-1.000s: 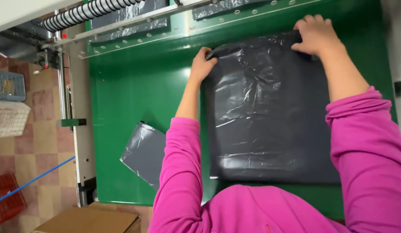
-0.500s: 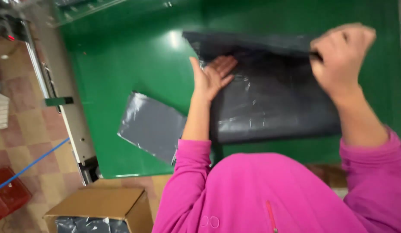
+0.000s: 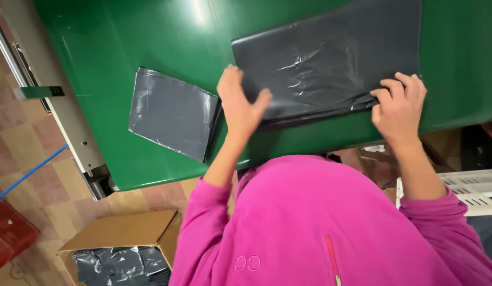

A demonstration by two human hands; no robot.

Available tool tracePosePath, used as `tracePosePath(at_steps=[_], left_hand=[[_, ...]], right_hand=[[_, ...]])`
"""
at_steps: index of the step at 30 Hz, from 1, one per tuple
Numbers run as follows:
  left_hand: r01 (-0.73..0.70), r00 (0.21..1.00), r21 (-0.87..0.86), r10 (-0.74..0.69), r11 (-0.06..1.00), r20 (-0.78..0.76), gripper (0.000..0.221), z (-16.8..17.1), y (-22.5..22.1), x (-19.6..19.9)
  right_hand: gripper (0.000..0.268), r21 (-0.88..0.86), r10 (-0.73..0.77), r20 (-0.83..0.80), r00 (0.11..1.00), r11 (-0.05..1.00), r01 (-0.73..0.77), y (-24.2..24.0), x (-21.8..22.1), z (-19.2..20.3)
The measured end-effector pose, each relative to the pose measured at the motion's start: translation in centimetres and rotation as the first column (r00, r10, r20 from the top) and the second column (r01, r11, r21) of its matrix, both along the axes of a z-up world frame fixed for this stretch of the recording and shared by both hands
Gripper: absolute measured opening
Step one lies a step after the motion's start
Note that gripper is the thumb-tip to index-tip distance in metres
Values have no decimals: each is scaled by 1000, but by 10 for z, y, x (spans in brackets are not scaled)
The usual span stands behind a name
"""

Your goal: Folding black plastic bags and stacking them into a crate at a manufacturing workstation.

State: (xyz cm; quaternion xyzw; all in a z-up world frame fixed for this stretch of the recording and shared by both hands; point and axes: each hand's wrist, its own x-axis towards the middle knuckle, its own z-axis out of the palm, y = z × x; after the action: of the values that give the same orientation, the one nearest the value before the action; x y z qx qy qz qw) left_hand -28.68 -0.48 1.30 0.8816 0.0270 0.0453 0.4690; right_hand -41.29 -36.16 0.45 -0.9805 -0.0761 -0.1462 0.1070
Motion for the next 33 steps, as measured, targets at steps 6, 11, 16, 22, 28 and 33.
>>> tracePosePath(at_steps=[6,11,16,22,28,33], left_hand=[[639,613,658,-781,399,-121,39,-23,0,-47],[997,-50,47,-973,-62,-225,37,11,-70,11],[803,-17,-544,-904,242,-427,67,-47,-137,119],[610,192,-538,-767,582,-612,77,-93,-145,151],[657,753,258,-633,708,-178,46,-72,-154,108],[244,924,480,-352,843,148,28,-25,-179,74]], right_hand=[[75,259,234,-232,944,951,-172,102,22,32],[62,390,325,-145,935,887,-248,115,0,2],[18,792,65,-451,890,489,366,21,-103,-156],[26,679,-28,-582,813,-567,466,6,-66,-81],[41,494,165,-607,777,-688,531,-25,-48,-87],[39,494,125,-701,702,-624,605,-27,-41,-84]])
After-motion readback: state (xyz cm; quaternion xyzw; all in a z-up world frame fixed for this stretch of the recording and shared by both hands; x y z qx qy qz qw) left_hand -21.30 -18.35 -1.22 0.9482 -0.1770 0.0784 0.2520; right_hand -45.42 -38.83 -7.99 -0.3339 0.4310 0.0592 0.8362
